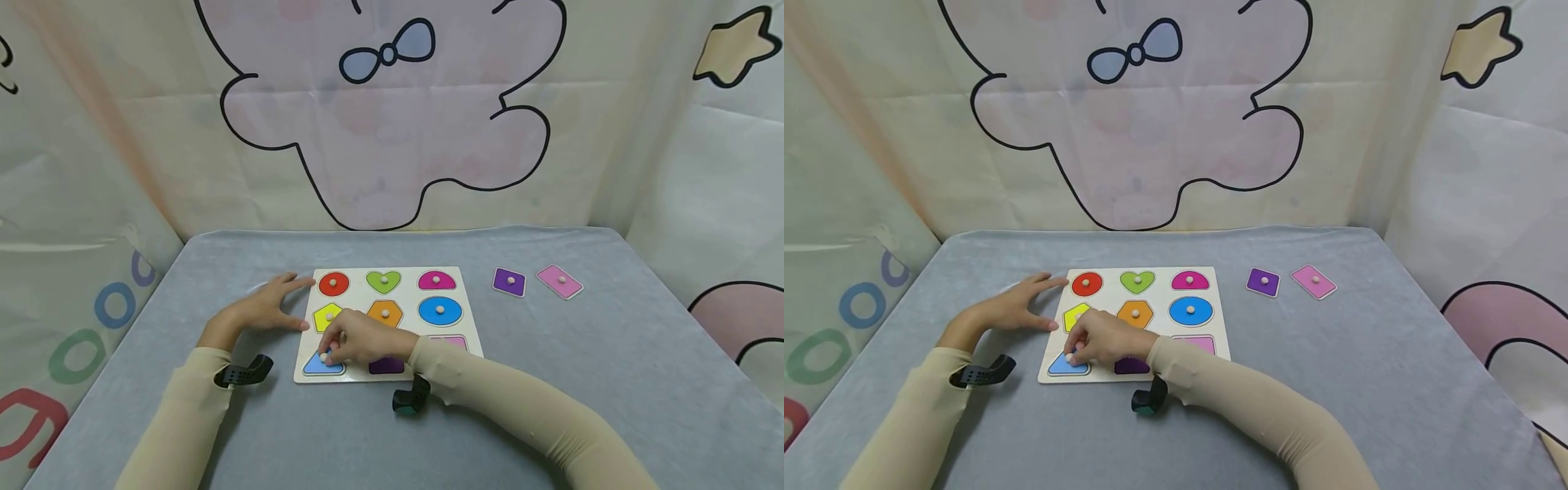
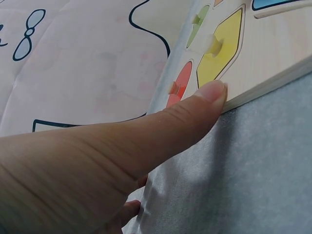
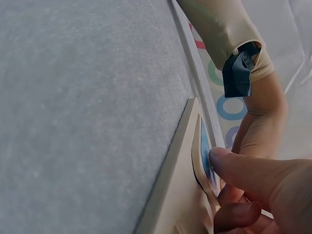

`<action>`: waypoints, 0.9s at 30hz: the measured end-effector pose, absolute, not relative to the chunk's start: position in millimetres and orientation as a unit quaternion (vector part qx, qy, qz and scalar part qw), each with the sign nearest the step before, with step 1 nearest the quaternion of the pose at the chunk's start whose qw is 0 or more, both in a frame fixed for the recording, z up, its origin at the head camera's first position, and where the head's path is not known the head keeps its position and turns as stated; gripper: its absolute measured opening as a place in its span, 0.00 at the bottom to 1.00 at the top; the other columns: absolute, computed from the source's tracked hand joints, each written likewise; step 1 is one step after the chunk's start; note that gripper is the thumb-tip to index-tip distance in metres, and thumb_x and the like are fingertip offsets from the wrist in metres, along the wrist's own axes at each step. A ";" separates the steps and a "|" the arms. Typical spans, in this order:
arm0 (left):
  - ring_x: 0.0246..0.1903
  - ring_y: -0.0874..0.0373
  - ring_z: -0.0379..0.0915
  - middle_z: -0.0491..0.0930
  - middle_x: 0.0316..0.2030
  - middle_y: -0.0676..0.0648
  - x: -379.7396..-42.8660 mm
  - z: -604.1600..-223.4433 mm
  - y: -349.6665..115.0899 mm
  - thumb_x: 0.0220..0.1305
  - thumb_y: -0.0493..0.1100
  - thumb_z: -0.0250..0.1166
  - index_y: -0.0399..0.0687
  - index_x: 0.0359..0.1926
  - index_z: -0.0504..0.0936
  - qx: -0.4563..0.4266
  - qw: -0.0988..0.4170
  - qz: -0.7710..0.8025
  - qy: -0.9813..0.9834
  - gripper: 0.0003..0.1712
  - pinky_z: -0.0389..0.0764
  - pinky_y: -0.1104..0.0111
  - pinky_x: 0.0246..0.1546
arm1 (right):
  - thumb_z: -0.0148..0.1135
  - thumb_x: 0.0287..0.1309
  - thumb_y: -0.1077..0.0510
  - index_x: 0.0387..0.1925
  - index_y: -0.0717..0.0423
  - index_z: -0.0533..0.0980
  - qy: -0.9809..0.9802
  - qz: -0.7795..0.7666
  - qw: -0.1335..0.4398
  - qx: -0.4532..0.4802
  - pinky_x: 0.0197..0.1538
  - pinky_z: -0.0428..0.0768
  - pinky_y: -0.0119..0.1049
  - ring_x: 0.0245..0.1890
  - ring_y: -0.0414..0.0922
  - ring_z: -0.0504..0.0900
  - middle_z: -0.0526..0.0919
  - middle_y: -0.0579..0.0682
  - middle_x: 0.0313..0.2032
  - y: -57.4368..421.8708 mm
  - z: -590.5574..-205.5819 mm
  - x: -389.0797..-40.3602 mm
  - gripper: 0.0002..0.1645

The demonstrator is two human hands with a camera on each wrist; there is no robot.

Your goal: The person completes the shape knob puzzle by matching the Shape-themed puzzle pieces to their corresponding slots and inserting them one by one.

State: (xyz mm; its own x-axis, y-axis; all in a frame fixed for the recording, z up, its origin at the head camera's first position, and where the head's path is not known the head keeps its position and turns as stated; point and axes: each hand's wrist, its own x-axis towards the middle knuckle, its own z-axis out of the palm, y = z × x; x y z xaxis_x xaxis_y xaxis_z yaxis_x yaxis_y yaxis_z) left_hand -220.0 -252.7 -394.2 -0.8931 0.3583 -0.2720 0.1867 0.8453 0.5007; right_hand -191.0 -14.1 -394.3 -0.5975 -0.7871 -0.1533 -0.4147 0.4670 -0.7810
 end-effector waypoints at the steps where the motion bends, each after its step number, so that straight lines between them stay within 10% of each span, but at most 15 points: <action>1: 0.76 0.26 0.40 0.44 0.78 0.29 -219.8 -393.8 -252.6 0.54 0.59 0.76 0.55 0.78 0.59 0.144 0.181 0.239 0.943 0.55 0.54 0.26 0.67 | 0.72 0.59 0.62 0.39 0.57 0.88 0.817 -0.362 0.257 -0.369 0.29 0.66 0.22 0.25 0.34 0.71 0.73 0.41 0.21 -14.2 -394.4 -190.9 0.06; 27: 0.75 0.26 0.41 0.45 0.78 0.28 -221.9 -395.3 -250.7 0.54 0.58 0.76 0.54 0.77 0.60 0.153 0.177 0.238 0.943 0.54 0.55 0.25 0.67 | 0.72 0.61 0.56 0.39 0.53 0.87 0.820 -0.356 0.259 -0.365 0.28 0.65 0.24 0.24 0.35 0.71 0.75 0.41 0.23 -13.8 -393.0 -189.7 0.06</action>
